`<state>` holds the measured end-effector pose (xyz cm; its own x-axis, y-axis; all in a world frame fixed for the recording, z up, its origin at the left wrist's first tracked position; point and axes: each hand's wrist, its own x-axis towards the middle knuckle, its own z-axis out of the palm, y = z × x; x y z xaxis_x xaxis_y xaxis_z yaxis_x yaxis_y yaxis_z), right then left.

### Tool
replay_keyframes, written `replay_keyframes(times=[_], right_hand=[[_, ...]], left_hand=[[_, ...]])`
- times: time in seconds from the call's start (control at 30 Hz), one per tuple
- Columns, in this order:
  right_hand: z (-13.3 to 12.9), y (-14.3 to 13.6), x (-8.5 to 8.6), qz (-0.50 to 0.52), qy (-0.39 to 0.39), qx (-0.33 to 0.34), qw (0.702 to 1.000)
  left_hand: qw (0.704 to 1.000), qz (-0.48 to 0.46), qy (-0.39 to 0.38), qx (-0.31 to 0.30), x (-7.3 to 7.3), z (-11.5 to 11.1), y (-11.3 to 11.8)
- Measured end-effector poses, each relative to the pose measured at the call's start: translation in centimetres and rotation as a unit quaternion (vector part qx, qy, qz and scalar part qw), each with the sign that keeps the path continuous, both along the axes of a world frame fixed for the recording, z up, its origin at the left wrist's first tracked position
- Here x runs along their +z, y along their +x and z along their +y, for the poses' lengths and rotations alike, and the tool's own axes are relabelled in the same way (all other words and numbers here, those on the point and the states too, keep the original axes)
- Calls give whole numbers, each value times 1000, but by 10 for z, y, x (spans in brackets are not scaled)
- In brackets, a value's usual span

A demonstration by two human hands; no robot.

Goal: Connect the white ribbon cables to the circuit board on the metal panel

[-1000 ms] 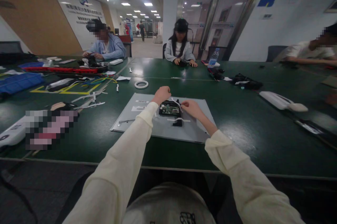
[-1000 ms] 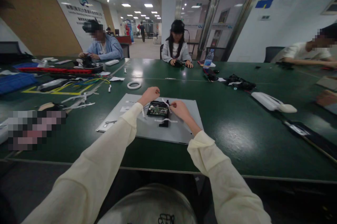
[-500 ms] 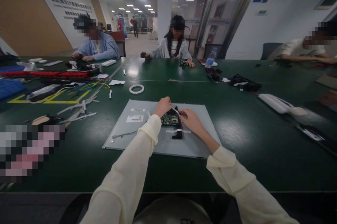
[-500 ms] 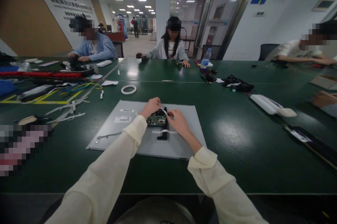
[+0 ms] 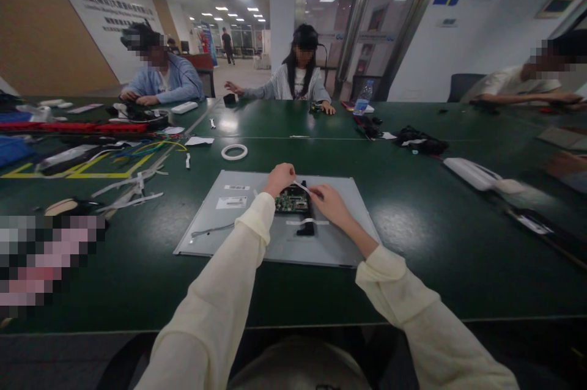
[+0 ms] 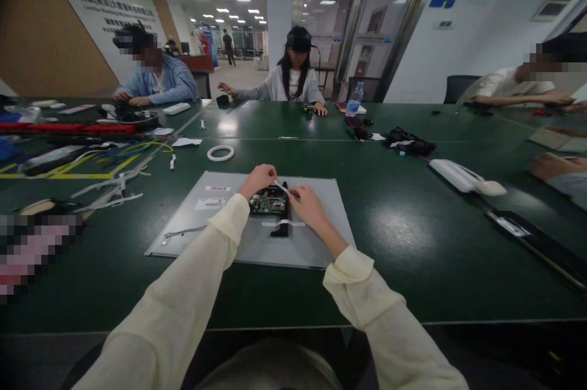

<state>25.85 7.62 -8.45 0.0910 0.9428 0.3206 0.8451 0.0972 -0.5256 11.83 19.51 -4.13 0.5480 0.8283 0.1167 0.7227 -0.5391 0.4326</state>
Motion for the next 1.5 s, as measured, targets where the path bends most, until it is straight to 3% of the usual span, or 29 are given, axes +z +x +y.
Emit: replay_keyframes(times=[0.23, 0.47, 0.6, 0.8, 1.13, 1.5], right_hand=[[-3, -3, 3, 29, 5, -39, 999], [4, -1, 8, 173, 4, -65, 983], [1, -8, 18, 331, -6, -72, 941], [-9, -15, 26, 507, -69, -39, 858], [-7, -14, 25, 529, -100, -39, 842], [-8, -16, 21, 499, -108, -74, 857]], left_hand=[[999, 23, 5, -43, -6, 2, 1], [998, 24, 60, -21, 8, -23, -12], [995, -1, 95, -33, 8, -46, -20], [992, 17, 126, -1, -10, -68, -20], [979, 3, 203, 21, -15, -70, -20], [988, 46, 114, -92, -32, -56, -20]])
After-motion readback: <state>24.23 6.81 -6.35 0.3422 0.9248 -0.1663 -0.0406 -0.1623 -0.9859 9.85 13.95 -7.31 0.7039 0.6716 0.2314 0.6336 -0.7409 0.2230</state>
